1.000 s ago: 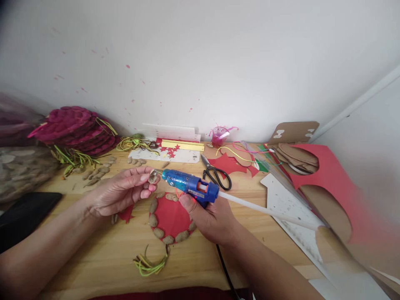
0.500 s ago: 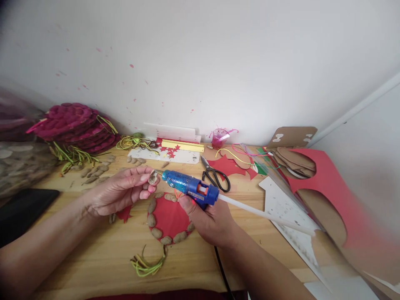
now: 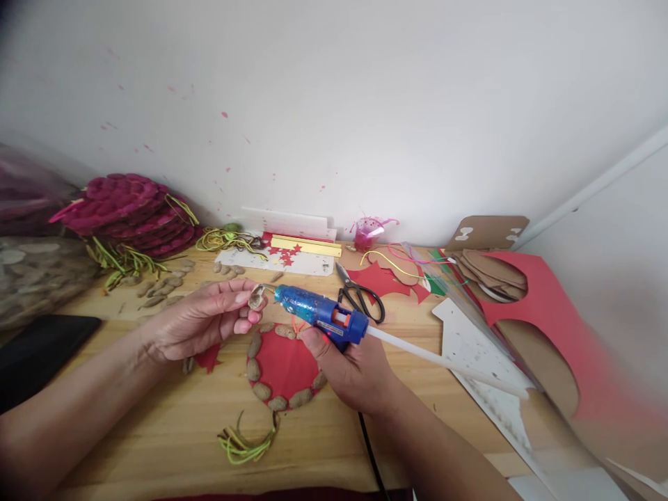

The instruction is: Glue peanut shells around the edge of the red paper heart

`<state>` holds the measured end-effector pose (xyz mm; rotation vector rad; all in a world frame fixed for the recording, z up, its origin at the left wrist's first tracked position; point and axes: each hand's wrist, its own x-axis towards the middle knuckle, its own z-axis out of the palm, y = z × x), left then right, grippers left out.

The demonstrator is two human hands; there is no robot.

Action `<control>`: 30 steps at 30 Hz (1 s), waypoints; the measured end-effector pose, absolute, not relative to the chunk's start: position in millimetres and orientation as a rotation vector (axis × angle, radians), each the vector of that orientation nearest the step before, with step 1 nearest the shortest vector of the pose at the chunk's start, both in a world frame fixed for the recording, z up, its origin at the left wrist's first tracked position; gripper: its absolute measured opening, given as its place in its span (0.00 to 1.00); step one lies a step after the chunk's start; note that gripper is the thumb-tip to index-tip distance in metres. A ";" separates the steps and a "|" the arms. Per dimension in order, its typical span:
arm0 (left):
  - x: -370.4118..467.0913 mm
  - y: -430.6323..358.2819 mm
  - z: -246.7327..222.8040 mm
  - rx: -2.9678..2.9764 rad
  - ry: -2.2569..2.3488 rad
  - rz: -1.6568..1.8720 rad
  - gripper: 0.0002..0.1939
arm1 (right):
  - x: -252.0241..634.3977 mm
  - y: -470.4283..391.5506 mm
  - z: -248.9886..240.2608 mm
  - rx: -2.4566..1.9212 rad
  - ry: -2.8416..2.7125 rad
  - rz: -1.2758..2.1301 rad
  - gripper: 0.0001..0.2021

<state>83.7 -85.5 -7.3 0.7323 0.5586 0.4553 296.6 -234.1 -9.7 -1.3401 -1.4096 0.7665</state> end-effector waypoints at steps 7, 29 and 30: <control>82.4 -84.7 -9.7 0.751 0.538 0.452 0.13 | 296.3 -234.8 -9.9 -1.343 -1.401 0.763 0.15; 81.9 -83.1 -10.3 0.756 0.552 0.447 0.11 | 296.2 -233.7 -7.9 -1.360 -1.419 0.781 0.14; 82.1 -82.9 -10.5 0.759 0.552 0.448 0.12 | 296.4 -233.7 -8.7 -1.358 -1.413 0.784 0.14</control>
